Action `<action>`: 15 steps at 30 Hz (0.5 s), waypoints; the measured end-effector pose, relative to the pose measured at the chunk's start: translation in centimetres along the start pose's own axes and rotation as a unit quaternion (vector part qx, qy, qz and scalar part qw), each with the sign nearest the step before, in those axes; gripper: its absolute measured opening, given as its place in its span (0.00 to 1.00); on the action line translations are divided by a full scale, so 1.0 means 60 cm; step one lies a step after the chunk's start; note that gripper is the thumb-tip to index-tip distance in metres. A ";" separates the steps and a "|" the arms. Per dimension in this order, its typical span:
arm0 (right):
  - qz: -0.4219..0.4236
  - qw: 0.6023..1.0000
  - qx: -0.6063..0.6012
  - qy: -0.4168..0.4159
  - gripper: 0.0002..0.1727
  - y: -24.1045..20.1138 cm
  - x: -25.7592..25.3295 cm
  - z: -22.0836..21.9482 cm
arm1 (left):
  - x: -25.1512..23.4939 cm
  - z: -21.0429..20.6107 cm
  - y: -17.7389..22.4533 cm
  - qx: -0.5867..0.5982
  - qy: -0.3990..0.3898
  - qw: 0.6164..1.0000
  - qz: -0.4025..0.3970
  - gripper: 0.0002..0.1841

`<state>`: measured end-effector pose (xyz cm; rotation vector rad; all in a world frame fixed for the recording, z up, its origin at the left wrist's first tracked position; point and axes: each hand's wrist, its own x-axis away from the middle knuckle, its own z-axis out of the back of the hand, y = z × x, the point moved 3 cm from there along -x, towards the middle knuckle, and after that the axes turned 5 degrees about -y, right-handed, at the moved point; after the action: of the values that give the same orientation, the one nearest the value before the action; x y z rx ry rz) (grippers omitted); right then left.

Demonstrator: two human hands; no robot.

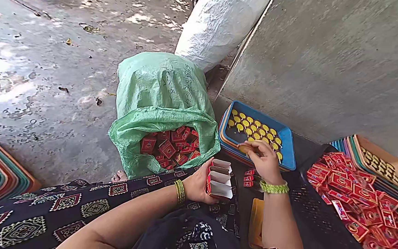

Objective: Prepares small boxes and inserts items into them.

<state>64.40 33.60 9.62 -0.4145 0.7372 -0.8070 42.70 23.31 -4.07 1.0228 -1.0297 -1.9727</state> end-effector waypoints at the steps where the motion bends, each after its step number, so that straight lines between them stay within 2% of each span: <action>1: 0.037 0.999 -0.026 -0.023 0.11 -0.046 0.021 0.004 | 0.000 0.000 0.001 0.002 -0.001 1.000 0.000 0.80; 4: 0.089 0.990 -0.049 -0.098 0.11 -0.144 0.083 0.000 | -0.001 -0.003 -0.001 0.006 -0.002 1.000 0.004 0.81; 8: 0.104 0.979 0.042 -0.169 0.04 -0.178 0.123 -0.043 | 0.002 -0.004 -0.001 -0.009 0.001 1.000 -0.015 0.80; 10: 0.093 0.978 0.082 -0.168 0.08 -0.175 0.129 -0.054 | 0.003 -0.005 -0.001 -0.016 0.003 1.000 -0.021 0.79; 13: 0.042 0.985 0.081 -0.149 0.18 -0.161 0.133 -0.038 | 0.007 -0.004 0.008 -0.040 0.005 0.998 -0.048 0.77; 15: 0.003 0.981 0.087 -0.172 0.24 -0.143 0.142 -0.032 | 0.009 -0.003 0.018 -0.066 -0.003 0.996 -0.066 0.76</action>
<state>62.69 21.44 9.70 -0.3815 0.3440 -0.7627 42.83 22.34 -3.38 1.0351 -0.8405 -2.1211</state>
